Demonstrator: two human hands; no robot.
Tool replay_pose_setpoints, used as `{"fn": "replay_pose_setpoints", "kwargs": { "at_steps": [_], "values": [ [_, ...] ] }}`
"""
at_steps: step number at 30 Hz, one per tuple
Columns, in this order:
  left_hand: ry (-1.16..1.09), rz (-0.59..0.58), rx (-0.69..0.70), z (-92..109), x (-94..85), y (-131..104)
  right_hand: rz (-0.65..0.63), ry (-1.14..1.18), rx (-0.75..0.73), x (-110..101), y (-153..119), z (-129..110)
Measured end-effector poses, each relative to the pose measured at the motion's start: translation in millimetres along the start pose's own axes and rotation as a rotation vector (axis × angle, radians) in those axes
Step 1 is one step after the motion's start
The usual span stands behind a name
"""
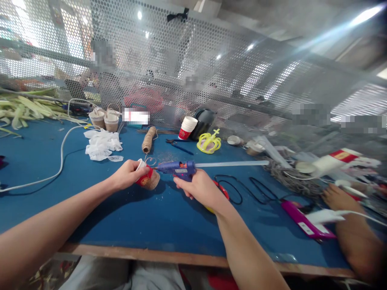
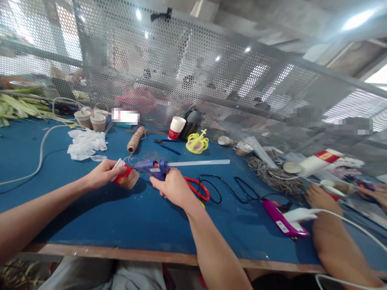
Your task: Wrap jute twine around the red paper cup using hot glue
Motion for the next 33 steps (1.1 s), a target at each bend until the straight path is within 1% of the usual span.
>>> {"fn": "replay_pose_setpoints", "kwargs": {
  "at_steps": [7, 11, 16, 23, 28, 33],
  "values": [
    [0.007, -0.002, 0.002, -2, -0.7, 1, -0.026, 0.018, 0.005, -3, -5, -2],
    [0.021, -0.015, 0.008, -1, -1.1, 1, -0.044, 0.033, 0.009, -3, -3, -1],
    [0.027, -0.018, 0.025, 0, -1.0, 0, -0.026, 0.04, 0.01, -2, 0, -1],
    [-0.004, 0.04, -0.072, 2, -1.2, 1, -0.015, 0.013, 0.026, -3, -10, -6],
    [-0.044, 0.061, -0.125, 3, -0.9, 2, -0.054, -0.014, 0.014, -2, -14, -6],
    [-0.087, 0.074, -0.142, 3, -0.8, 2, -0.067, -0.036, 0.019, -1, -14, -5]
  ]
}}
Point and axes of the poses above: each hand's wrist, its own y-axis towards the middle knuckle, its own x-axis out of the palm, z = x × y, the point moved 1 cm from there along y, towards the middle knuckle, and after that the axes turned 15 degrees about x, right-handed, at the moved point
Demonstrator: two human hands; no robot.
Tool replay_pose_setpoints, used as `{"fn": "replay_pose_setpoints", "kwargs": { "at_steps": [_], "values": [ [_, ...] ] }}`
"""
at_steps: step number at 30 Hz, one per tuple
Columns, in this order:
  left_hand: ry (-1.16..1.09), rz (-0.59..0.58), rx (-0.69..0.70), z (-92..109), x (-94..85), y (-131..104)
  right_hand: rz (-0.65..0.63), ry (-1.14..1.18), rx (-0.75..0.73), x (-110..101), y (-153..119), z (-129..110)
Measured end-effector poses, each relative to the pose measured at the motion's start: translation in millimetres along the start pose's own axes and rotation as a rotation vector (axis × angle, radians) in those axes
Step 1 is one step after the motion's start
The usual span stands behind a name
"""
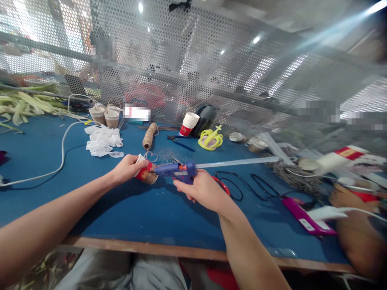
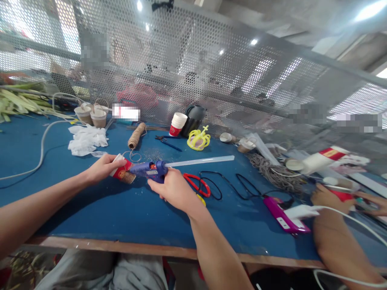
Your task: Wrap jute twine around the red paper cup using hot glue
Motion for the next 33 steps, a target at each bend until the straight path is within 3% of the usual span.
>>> {"fn": "replay_pose_setpoints", "kwargs": {
  "at_steps": [14, 33],
  "values": [
    [0.021, 0.007, 0.009, -0.6, 0.0, -0.1, 0.008, 0.003, -0.007, -0.4, 0.4, -0.5],
    [0.11, -0.118, 0.242, 2.3, -0.9, -8.1, 0.084, 0.086, -0.004, -5.5, 5.9, 1.0]
  ]
}}
Point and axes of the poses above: each hand's wrist, its own y-axis towards the middle knuckle, its own x-axis out of the palm, z = x × y, the point moved 1 cm from there along y, towards the middle knuckle, and after that the axes turned 15 degrees about x, right-handed, at the moved point
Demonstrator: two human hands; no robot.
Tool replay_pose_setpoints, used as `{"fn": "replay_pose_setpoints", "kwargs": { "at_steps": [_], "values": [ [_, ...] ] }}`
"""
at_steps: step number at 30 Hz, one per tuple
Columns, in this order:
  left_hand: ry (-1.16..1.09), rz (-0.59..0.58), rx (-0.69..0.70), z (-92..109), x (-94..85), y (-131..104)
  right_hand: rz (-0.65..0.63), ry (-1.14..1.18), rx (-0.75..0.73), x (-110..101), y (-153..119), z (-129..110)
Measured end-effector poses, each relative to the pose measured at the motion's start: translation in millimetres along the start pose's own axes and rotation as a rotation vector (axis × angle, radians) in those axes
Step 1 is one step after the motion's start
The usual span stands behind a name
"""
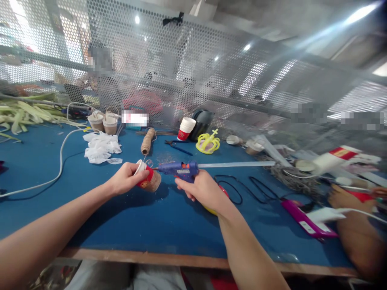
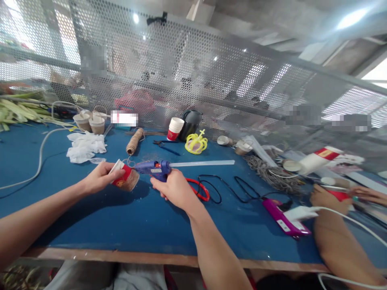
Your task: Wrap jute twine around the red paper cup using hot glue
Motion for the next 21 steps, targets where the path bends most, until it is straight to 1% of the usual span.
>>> {"fn": "replay_pose_setpoints", "kwargs": {
  "at_steps": [3, 6, 7, 8, 9, 11, 12, 14, 17, 21],
  "values": [
    [-0.006, -0.008, 0.018, 2, 0.3, -1, -0.03, 0.033, -0.003, -1, 3, 3],
    [-0.035, 0.021, 0.015, 4, -0.1, -1, -0.072, 0.154, 0.0, -4, 13, 8],
    [-0.046, 0.042, 0.008, 4, -0.4, 0, -0.064, 0.209, 0.003, -7, 18, 10],
    [-0.057, 0.064, 0.001, 4, -0.6, 0, -0.038, 0.257, 0.007, -10, 25, 12],
    [-0.069, 0.085, -0.003, 4, -0.8, 1, 0.016, 0.309, 0.015, -14, 32, 15],
    [-0.087, 0.117, -0.009, 2, -0.9, 2, 0.174, 0.356, 0.063, -23, 49, 20],
    [-0.093, 0.124, -0.011, 1, -0.7, 2, 0.225, 0.352, 0.081, -27, 59, 23],
    [-0.093, 0.127, -0.016, -2, -0.1, 2, 0.26, 0.328, 0.11, -32, 77, 27],
    [-0.094, 0.109, -0.009, -3, 1.3, 2, 0.25, 0.258, 0.18, -30, 101, 35],
    [-0.098, 0.08, 0.02, 1, 2.4, 2, 0.218, 0.122, 0.264, -18, 121, 42]
  ]
}}
Point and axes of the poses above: each hand's wrist, its own y-axis towards the middle knuckle, its own x-axis out of the palm, z = x × y, the point moved 1 cm from there along y, towards the middle knuckle, and after that the axes turned 15 degrees about x, right-handed, at the moved point
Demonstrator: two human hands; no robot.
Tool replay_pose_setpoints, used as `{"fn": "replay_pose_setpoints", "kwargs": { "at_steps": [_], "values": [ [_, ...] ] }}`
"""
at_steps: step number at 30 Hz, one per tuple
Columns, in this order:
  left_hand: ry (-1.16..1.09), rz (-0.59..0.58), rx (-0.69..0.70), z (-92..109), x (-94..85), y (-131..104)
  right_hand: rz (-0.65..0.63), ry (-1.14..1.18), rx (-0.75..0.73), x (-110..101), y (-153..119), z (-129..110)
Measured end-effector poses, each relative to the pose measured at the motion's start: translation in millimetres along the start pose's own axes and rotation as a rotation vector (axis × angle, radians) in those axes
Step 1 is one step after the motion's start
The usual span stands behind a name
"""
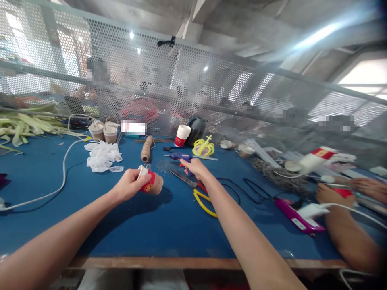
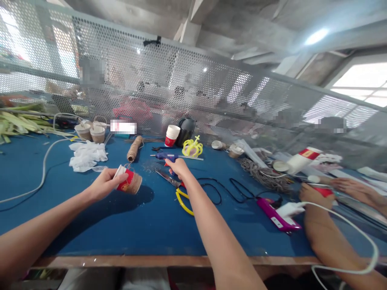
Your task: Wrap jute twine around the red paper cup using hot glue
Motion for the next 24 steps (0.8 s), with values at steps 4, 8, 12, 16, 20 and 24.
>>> {"fn": "replay_pose_setpoints", "kwargs": {
  "at_steps": [4, 8, 12, 16, 20, 24],
  "values": [
    [0.057, -0.019, 0.035, 6, 0.9, -1, 0.024, -0.123, 0.035, 7, 3, -3],
    [0.154, -0.036, 0.07, 5, 0.9, -1, 0.134, -0.211, -0.009, 1, -11, -16],
    [0.238, -0.058, 0.102, 4, 1.7, -1, 0.091, -0.244, -0.187, 4, -52, -32],
    [0.358, -0.096, 0.207, 9, 4.6, -3, -0.169, -0.134, -0.442, 30, -100, -44],
    [0.402, -0.165, 0.284, 15, 6.7, -5, -0.261, 0.065, -0.58, 53, -121, -46],
    [0.424, -0.168, 0.302, 18, 6.3, -5, -0.243, 0.276, -0.454, 57, -120, -41]
  ]
}}
Point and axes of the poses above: each hand's wrist, its own y-axis towards the middle knuckle, its own x-axis out of the palm, z = x × y, the point moved 1 cm from there along y, towards the middle knuckle, and after that the axes turned 15 degrees about x, right-handed, at the moved point
